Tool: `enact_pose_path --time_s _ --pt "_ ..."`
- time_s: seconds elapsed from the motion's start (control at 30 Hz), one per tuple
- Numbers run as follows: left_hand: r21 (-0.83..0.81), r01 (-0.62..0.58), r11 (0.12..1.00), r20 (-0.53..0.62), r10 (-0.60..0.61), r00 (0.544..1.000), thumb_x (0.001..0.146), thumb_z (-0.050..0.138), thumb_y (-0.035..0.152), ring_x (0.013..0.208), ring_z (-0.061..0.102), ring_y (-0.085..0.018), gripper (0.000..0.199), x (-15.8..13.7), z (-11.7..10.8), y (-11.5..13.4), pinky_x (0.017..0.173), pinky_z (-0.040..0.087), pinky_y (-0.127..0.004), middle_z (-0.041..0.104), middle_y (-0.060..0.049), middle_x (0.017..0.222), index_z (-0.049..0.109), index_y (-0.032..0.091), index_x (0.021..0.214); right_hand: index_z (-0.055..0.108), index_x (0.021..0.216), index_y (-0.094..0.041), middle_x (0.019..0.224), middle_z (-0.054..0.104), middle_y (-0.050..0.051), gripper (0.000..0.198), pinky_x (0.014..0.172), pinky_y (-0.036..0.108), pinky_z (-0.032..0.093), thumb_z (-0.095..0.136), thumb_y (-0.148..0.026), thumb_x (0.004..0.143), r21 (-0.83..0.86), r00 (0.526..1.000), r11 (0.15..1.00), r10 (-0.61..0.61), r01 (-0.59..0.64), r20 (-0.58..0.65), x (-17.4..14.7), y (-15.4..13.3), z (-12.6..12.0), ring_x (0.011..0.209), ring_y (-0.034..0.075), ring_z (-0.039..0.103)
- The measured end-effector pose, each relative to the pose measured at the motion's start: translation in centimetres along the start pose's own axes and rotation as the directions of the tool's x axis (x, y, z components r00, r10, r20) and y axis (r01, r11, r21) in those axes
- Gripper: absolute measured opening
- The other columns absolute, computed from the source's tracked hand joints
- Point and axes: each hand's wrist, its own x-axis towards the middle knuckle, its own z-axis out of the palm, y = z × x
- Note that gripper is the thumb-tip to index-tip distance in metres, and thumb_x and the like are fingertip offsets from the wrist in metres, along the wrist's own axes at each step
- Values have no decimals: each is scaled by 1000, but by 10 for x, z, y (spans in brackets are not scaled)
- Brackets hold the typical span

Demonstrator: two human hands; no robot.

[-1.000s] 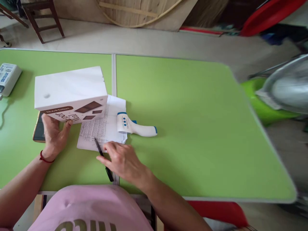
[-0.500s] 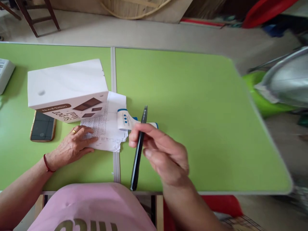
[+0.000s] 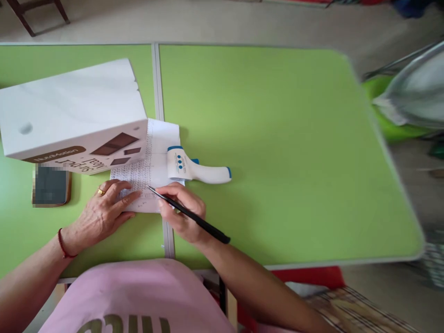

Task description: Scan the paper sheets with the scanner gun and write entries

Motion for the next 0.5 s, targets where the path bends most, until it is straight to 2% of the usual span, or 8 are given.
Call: enact_pose_path --time_s 0.1,0.2,0.5 --pt "4 -4 1000 13 4 1000 96 51 28 105 49 -32 35 1 -1 1 85 51 -49 54 -18 118 55 11 126 60 84 -22 66 63 -4 8 46 20 46 61 -15 80 -161 998 985 -64 63 -5 5 -1 3 47 8 54" --pt "9 3 1000 25 -3 1000 96 50 28 106 48 -32 34 2 -2 2 85 51 -49 54 -18 118 55 12 126 57 82 -22 64 64 -4 7 49 21 49 59 -16 82 -250 988 957 -151 151 18 6 1 5 48 9 56" --pt "-36 33 999 50 -31 998 96 49 29 109 49 -32 35 1 0 2 87 49 -50 55 -18 119 54 13 127 57 85 -23 65 65 -3 8 52 22 50 59 -15 85 -290 976 932 -209 217 60 6 3 7 53 10 61"
